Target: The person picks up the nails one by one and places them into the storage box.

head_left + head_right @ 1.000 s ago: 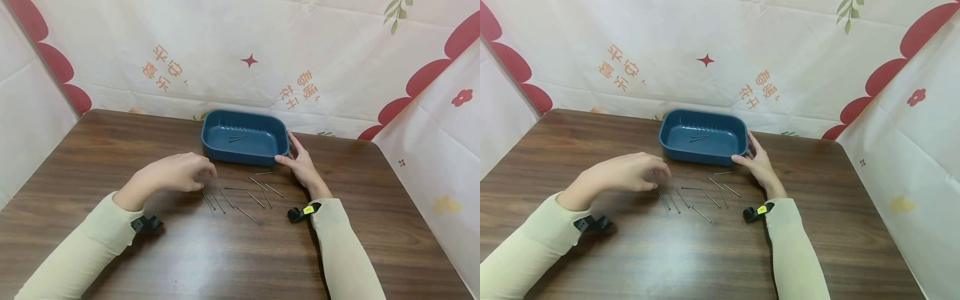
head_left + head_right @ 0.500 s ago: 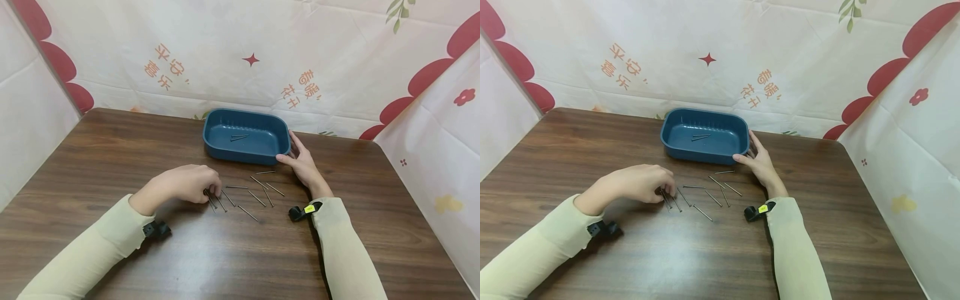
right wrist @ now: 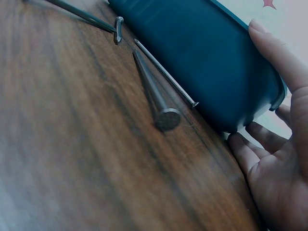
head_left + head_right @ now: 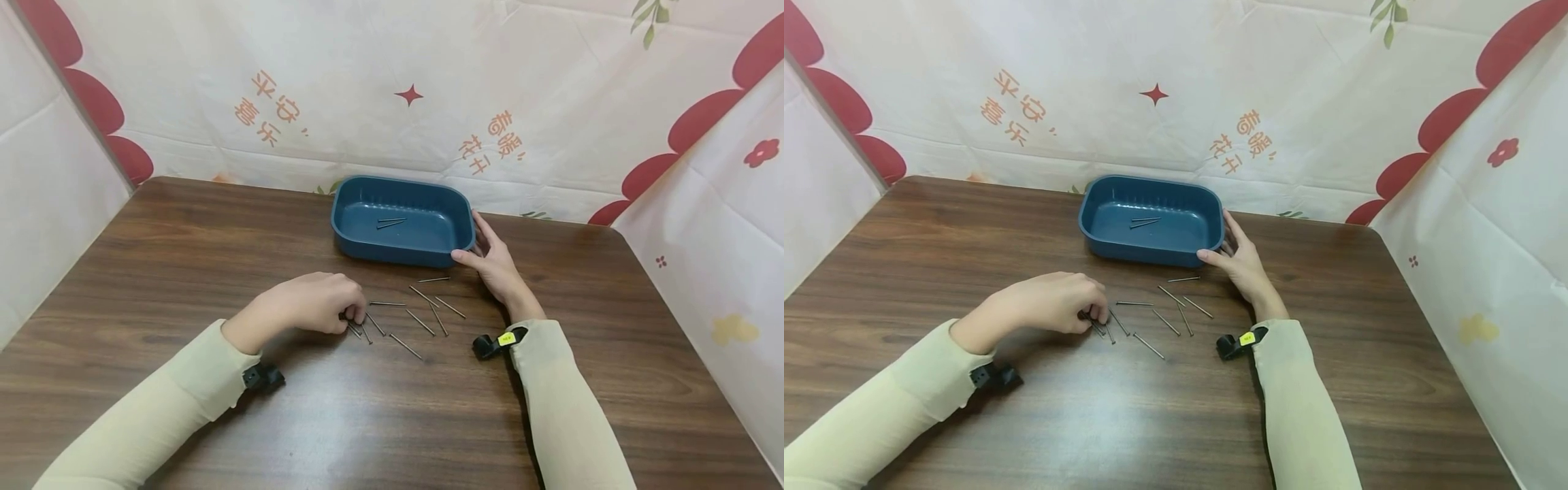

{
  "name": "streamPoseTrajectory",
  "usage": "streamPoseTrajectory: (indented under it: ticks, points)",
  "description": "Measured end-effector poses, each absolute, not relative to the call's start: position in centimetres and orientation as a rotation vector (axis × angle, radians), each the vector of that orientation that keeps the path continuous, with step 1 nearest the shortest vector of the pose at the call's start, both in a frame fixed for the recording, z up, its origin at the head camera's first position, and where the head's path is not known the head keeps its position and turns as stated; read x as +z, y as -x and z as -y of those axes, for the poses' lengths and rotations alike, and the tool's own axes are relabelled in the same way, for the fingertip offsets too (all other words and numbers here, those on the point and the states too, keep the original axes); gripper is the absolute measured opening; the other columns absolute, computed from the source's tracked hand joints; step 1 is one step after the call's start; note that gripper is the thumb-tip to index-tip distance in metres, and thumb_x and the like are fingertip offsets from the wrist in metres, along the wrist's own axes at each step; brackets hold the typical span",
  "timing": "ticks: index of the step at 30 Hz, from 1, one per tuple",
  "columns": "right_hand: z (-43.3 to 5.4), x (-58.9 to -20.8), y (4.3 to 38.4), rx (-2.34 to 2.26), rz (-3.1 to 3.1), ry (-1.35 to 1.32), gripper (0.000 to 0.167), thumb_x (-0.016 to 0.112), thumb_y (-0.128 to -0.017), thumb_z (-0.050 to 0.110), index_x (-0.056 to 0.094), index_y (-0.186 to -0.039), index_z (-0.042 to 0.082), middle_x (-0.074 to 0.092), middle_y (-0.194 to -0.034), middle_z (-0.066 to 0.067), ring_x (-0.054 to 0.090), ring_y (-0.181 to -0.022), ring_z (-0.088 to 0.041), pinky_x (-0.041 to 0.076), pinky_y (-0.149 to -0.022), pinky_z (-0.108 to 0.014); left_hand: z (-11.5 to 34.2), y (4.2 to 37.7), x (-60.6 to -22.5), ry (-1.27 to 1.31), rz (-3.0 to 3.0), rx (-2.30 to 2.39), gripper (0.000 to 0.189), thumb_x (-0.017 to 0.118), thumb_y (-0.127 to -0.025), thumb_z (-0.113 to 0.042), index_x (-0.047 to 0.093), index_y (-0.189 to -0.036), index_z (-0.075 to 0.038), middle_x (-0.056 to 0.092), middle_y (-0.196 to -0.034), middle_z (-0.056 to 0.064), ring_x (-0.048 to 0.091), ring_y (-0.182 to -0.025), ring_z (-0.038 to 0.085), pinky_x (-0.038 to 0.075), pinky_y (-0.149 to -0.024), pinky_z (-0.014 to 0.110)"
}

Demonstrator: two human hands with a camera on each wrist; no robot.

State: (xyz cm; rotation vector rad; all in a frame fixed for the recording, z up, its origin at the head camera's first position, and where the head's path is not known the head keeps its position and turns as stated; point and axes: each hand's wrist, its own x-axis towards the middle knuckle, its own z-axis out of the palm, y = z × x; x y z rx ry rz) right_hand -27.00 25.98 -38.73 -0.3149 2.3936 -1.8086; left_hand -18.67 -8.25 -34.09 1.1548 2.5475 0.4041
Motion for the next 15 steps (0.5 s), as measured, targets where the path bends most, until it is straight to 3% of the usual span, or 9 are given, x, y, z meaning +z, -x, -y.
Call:
streamPoseTrajectory:
  ticks: [12, 15]
  points:
    - [-26.1, -38.6, 27.0, -1.776, -2.410, 0.296, 0.089, 0.067, -0.096, 0.013, 0.013, -0.162, 0.034, 0.022, -0.168, -0.011, 0.024, -0.156, -0.029, 0.036, -0.118, -0.030, 7.0, 20.0, -33.9, -1.047, -2.493, 0.427, 0.019, 0.069, -0.077, -0.002, 0.070, -0.087, -0.018, 0.061, -0.075, -0.005, 0.053, -0.068, 0.006, 0.043, -0.063, 0.023]
    - [-26.0, -38.6, 27.0, -1.786, -2.401, 0.298, 0.089, 0.067, -0.096, 0.012, 0.013, -0.163, 0.033, 0.021, -0.169, -0.010, 0.024, -0.156, -0.029, 0.038, -0.116, -0.026, 6.6, 20.4, -33.7, -1.022, -2.470, 0.404, 0.017, 0.070, -0.077, -0.001, 0.068, -0.083, -0.016, 0.057, -0.071, -0.006, 0.049, -0.065, 0.007, 0.040, -0.060, 0.023]
